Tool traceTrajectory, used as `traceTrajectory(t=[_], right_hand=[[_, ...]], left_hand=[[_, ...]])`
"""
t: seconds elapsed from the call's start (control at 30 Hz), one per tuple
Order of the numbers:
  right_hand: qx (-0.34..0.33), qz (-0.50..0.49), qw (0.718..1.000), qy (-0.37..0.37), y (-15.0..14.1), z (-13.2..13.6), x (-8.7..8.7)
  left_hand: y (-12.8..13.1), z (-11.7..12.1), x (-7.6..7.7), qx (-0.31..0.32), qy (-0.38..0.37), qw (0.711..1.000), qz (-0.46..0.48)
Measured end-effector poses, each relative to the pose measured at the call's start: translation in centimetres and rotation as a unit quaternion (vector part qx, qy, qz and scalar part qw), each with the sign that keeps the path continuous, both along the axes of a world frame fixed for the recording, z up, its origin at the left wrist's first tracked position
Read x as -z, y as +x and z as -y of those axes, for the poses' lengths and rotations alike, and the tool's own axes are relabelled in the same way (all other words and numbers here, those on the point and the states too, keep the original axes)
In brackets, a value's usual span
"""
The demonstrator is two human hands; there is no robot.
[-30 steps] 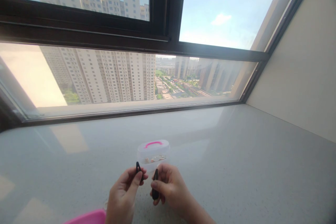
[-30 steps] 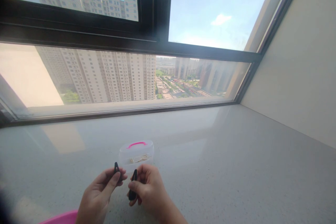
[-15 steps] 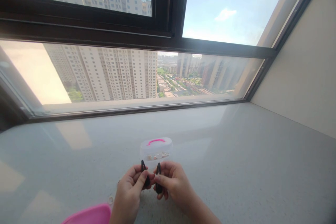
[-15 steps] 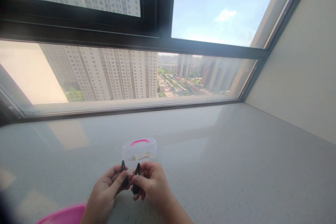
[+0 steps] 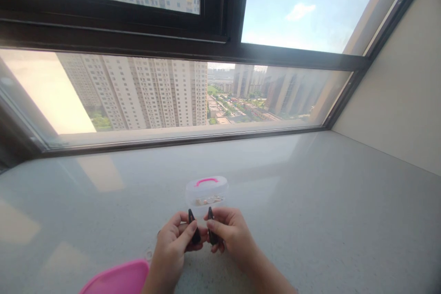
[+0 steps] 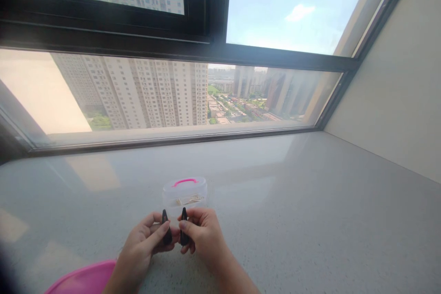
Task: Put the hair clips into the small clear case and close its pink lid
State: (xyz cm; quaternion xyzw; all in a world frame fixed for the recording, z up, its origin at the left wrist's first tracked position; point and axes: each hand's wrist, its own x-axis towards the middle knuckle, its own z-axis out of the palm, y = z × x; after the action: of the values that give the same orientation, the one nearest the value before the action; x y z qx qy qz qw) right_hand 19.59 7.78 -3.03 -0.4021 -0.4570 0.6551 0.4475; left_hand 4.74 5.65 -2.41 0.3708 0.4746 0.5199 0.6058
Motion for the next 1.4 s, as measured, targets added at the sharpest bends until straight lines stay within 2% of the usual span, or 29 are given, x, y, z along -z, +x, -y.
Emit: traceTrajectory(t=[0.1,0.4,0.77,0.87,1.17,1.4], right_hand=[[-0.002,0.009,1.000,0.005,0.1,0.0,0.1],[-0.016,0.015,1.000,0.011,0.2,0.2,0.1],[-0.037,0.001,0.999,0.012,0.4,0.2,-0.3],[-0.039,-0.007,0.999,0.017,0.4,0.2,-0.4],[-0.010,0.012,0.999,0.050,0.1,0.2,-0.8],[-0.024,0.018,0.999,0.037,0.0,0.4,-1.1]], left_hand=[[-0.2,-0.1,0.3,0.038,0.009,0.999,-0.015],[-0.4,0.2,-0.3,0.060,0.007,0.998,-0.015],[0.2,0.4,-0.3,0.028,-0.012,0.998,-0.049],[0.3,0.4,-0.5,0.020,-0.015,0.999,-0.031],[0.4,0.4,-1.1,-0.037,-0.005,0.998,-0.049],[0.5,0.5,-1.6,-0.039,0.002,0.998,-0.053]])
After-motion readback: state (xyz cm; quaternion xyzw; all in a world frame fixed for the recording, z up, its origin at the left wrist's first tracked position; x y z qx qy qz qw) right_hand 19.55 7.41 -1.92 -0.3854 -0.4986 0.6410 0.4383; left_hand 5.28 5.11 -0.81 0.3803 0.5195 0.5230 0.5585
